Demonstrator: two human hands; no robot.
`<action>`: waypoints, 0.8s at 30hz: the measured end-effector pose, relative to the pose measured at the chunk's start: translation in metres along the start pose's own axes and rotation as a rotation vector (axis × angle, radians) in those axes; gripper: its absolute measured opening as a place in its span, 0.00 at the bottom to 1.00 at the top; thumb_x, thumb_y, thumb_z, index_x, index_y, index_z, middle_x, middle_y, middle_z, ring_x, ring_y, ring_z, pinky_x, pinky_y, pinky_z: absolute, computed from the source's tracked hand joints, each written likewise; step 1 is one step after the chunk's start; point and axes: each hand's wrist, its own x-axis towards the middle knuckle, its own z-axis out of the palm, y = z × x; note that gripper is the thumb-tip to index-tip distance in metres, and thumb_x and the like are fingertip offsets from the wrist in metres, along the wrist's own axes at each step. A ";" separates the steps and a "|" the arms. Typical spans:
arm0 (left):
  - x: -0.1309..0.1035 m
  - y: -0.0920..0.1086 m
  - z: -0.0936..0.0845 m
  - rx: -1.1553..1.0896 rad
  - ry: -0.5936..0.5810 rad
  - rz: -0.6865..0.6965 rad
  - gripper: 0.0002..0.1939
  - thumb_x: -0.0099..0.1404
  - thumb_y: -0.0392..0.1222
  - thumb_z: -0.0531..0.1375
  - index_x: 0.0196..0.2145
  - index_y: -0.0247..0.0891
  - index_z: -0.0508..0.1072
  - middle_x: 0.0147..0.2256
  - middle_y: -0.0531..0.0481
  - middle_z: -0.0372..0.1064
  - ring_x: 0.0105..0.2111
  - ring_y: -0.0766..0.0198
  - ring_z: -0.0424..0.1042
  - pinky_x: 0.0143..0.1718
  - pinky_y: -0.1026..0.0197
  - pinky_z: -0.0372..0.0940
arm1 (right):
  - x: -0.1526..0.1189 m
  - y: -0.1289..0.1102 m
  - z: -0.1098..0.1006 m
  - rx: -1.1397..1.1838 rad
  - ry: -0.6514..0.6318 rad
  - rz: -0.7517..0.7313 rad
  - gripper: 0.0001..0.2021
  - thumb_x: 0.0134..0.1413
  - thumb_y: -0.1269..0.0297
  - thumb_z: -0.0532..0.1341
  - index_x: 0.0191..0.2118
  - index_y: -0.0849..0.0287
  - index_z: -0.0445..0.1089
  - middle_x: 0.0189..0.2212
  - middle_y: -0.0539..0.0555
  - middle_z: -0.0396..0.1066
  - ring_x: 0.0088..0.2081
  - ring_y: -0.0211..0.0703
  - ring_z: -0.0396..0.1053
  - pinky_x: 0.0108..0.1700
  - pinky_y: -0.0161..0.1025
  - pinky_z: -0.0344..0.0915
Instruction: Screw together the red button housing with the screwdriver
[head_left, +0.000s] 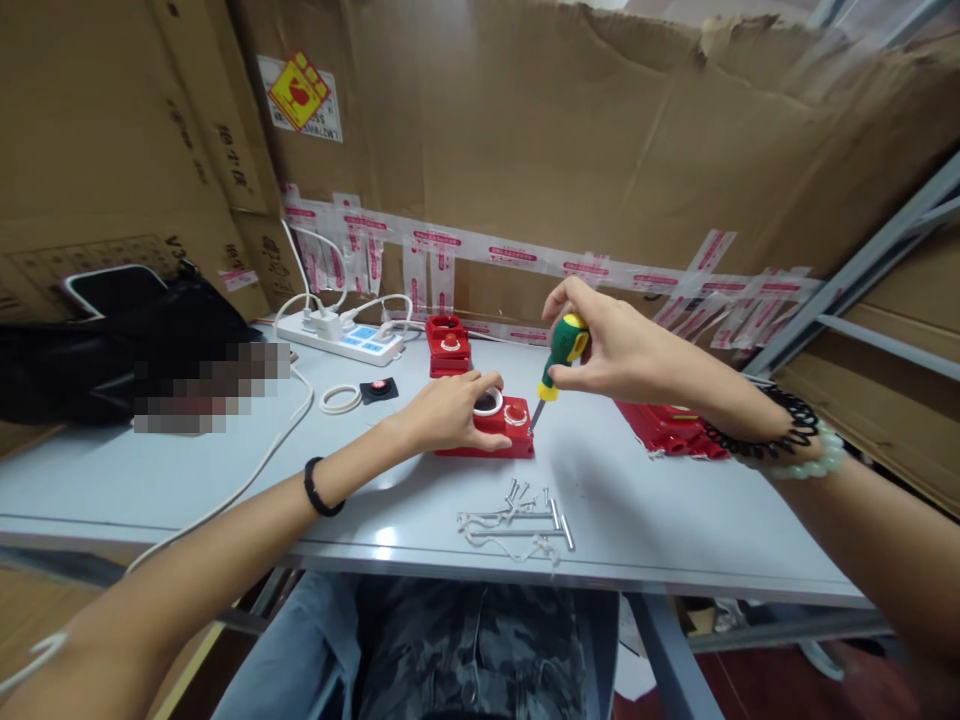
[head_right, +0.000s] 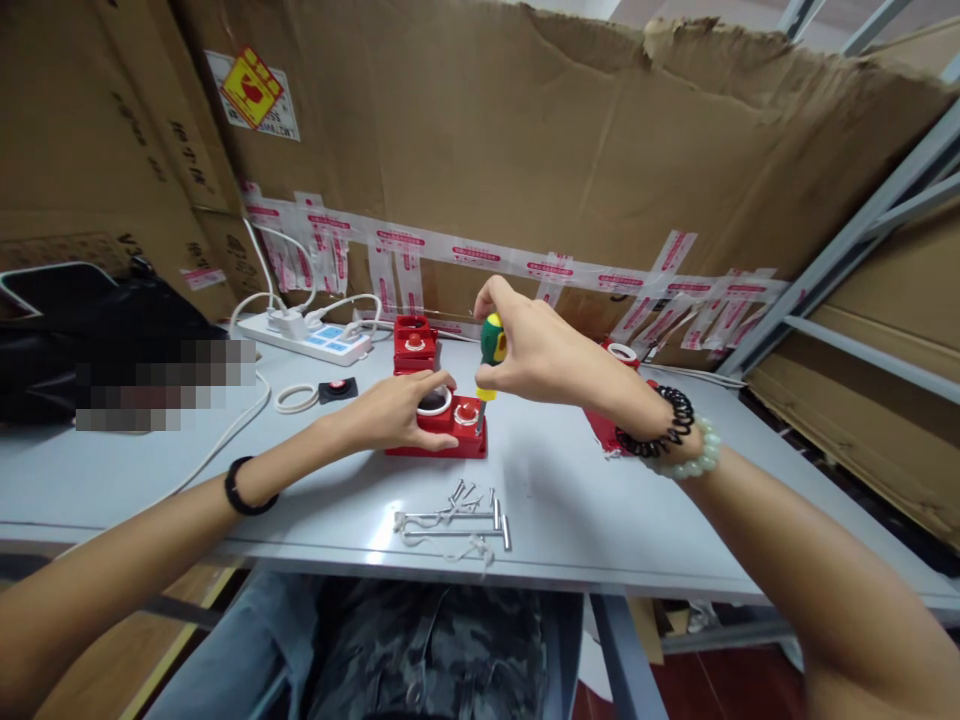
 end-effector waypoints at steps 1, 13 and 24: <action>0.000 0.000 0.000 -0.003 0.001 -0.001 0.34 0.53 0.66 0.59 0.49 0.41 0.62 0.41 0.44 0.70 0.36 0.53 0.71 0.32 0.59 0.61 | 0.000 0.000 0.000 0.013 -0.011 -0.001 0.18 0.42 0.67 0.62 0.42 0.56 0.59 0.28 0.48 0.66 0.27 0.38 0.62 0.28 0.36 0.57; 0.001 -0.002 0.001 -0.001 0.001 -0.002 0.34 0.53 0.67 0.58 0.49 0.41 0.62 0.40 0.44 0.70 0.36 0.52 0.71 0.32 0.58 0.61 | 0.000 -0.007 -0.006 0.098 0.347 -0.016 0.08 0.47 0.69 0.57 0.37 0.58 0.66 0.31 0.52 0.71 0.29 0.39 0.65 0.32 0.38 0.60; 0.000 0.002 -0.002 -0.008 -0.011 -0.009 0.32 0.53 0.64 0.59 0.48 0.39 0.62 0.40 0.44 0.69 0.37 0.52 0.70 0.34 0.58 0.61 | 0.004 0.029 0.069 -0.042 -0.488 0.246 0.22 0.52 0.47 0.53 0.23 0.61 0.71 0.18 0.54 0.68 0.21 0.39 0.63 0.26 0.37 0.55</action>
